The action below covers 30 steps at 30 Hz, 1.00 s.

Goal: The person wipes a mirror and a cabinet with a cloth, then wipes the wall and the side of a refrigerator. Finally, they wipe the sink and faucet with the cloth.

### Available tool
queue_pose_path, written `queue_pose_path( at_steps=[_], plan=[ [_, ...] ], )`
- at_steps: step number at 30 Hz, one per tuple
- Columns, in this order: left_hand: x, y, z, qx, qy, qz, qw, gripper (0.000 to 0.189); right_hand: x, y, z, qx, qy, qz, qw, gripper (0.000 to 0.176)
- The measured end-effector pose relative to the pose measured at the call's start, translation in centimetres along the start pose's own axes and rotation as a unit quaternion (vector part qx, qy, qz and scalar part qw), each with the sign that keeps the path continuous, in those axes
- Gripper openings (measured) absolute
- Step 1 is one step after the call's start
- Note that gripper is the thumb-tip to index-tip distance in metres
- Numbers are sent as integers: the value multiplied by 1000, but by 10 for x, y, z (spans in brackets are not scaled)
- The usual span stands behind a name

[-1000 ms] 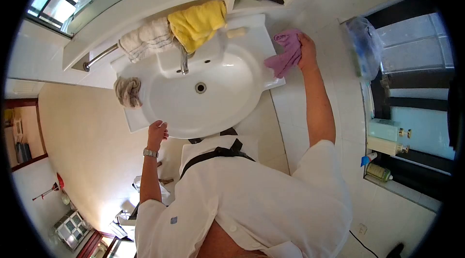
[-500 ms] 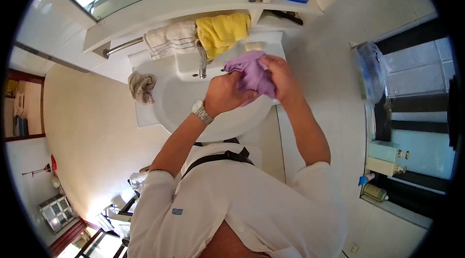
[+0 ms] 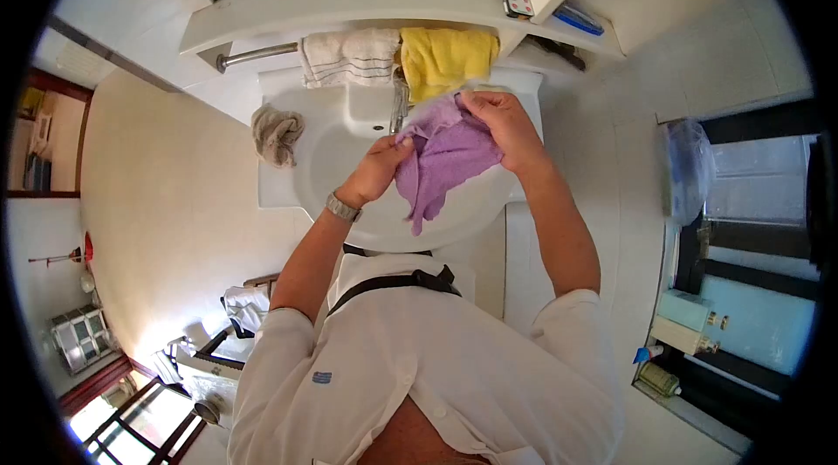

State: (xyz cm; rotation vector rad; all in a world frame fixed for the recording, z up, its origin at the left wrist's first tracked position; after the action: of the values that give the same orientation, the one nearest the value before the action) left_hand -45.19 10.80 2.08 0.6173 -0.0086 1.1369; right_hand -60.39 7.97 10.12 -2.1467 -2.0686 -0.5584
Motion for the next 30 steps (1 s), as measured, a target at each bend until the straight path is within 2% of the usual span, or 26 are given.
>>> queue_pose_path(
  at_steps=[1,2,4,5,7,9,10,13,15,16,17,19,20,22,23,25,26,27,28,29,30],
  plan=[
    [-4,-14,-7,62,-26,37,997,37,-2,0,-4,1,-11,3,1000,22],
    [-12,-30,-19,64,-25,41,997,37,-4,-1,-7,17,-17,19,1000,23],
    [-25,-61,-26,89,41,78,992,40,-8,-5,-11,5,-19,30,999,23],
    [-23,-64,-25,92,42,82,991,40,-9,-8,-14,-9,-22,45,999,25],
    [-4,-44,17,320,37,63,945,44,-5,-11,-24,3,-27,60,998,26],
    [-1,-59,24,347,41,79,934,39,-3,-18,-36,-26,-67,64,995,27],
    [1,-71,29,349,62,100,930,38,-2,-28,-38,-15,-61,108,992,26],
    [3,-98,35,348,77,137,924,33,4,-29,-54,-50,-90,77,992,26],
    [7,-98,42,308,68,116,942,31,7,-29,-57,-45,-86,59,994,26],
    [9,-100,45,288,68,154,943,32,9,-26,-57,-42,-82,41,995,25],
    [12,-98,50,289,69,154,942,32,11,-25,-58,-40,-82,40,995,25],
    [17,-84,72,225,139,71,962,29,15,-19,-62,-46,-92,19,995,25],
    [18,-85,73,225,139,71,962,29,15,-18,-62,-45,-92,19,995,25],
    [18,-85,78,18,163,109,980,25,15,-19,-63,-52,-85,14,995,21],
    [23,-83,82,19,166,103,981,25,14,-21,-58,-50,-90,17,995,21],
    [37,-81,103,-223,219,179,933,21,10,-53,-49,26,-58,168,984,14],
    [40,-82,105,-249,258,189,914,18,28,-33,-63,106,-77,155,979,16],
    [41,-85,104,-260,213,187,923,18,39,-19,-75,283,-107,119,946,23],
    [51,-79,114,-241,300,210,899,11,34,-12,-56,230,-141,-25,963,29],
    [48,-98,102,-232,296,201,904,4,49,11,-68,350,-205,-51,913,35],
    [56,-92,113,-259,364,215,868,8,49,10,-51,378,-173,-72,907,37]
  ],
)
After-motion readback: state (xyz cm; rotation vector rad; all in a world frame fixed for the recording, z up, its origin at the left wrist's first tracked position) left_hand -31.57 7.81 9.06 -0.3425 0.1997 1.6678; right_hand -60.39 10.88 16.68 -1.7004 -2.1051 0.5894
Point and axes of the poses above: each hand's wrist, its own x-axis away from the middle knuckle, its own y-axis out of the palm, z = x × y, the point moved 8 cm from there along -x, towards the middle knuckle, and after that the axes turned 11 degrees about z, right-handed, at the moved point
